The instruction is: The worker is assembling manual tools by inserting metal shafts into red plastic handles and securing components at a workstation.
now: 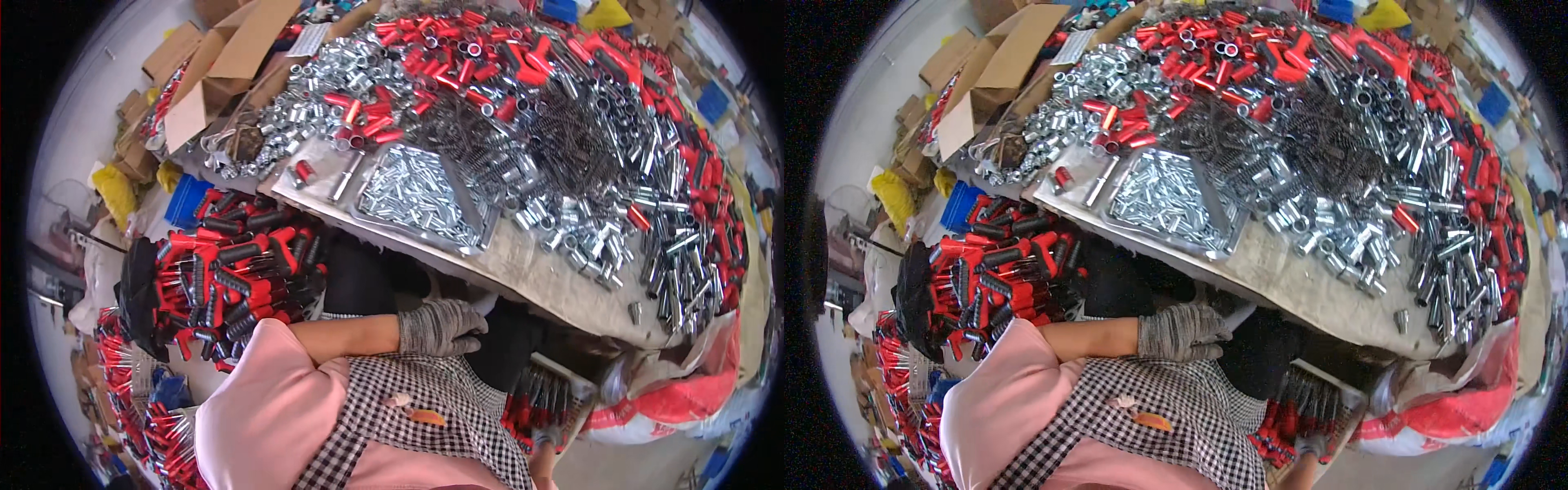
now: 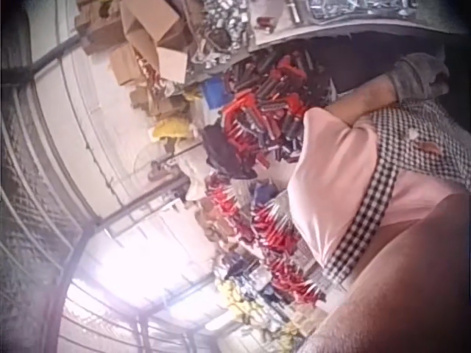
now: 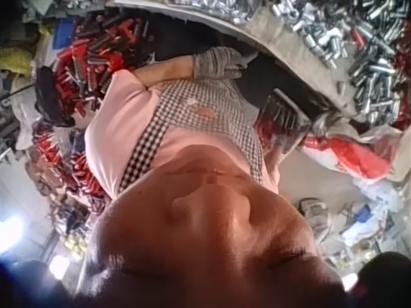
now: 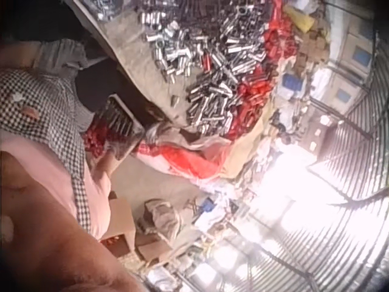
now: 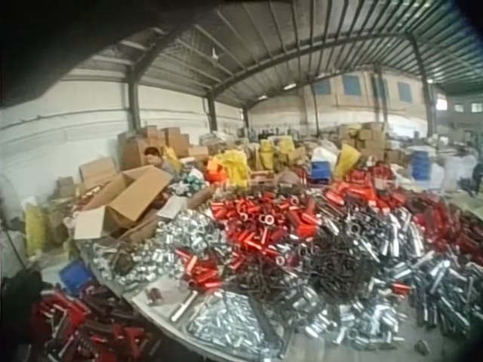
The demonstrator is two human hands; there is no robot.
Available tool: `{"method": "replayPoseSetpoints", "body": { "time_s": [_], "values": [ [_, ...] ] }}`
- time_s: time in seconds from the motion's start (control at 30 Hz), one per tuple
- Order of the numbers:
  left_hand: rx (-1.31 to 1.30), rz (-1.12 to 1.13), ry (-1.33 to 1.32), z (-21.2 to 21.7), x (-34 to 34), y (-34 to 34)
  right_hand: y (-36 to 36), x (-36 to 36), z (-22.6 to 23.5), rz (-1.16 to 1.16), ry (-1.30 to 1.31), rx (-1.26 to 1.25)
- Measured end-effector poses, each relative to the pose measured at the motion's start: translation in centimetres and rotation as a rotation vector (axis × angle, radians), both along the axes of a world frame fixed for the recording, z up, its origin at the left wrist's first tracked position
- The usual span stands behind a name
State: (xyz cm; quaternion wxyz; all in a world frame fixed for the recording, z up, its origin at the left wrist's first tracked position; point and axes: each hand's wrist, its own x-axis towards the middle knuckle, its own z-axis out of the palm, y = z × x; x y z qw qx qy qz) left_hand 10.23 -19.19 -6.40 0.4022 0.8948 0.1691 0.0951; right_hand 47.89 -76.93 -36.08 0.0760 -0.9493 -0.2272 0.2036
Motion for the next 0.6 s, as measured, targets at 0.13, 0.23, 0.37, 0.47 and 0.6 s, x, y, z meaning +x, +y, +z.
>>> {"method": "replayPoseSetpoints", "body": {
  "time_s": [0.13, 0.23, 0.37, 0.47, 0.6],
  "values": [
    [0.19, 0.084, -0.26, 0.6, -0.7, 2.0, 7.3, -0.6, 0.4, 0.022, -0.024, -0.018],
    [0.073, 0.222, -0.314, 3.6, -2.8, 4.9, 9.1, 0.6, 1.6, 0.011, -0.061, -0.052],
    [0.445, 0.442, -0.291, 3.1, -5.8, 8.9, 15.3, 3.4, 4.0, -0.035, -0.146, -0.082],
    [0.277, 0.651, -0.368, 2.8, -7.9, 10.5, 24.2, 3.6, 7.3, -0.089, -0.203, -0.097],
    [0.183, 0.654, -0.431, 2.1, -9.4, 11.6, 30.8, -0.9, 12.3, 0.241, -0.466, 0.418]
  ]
}}
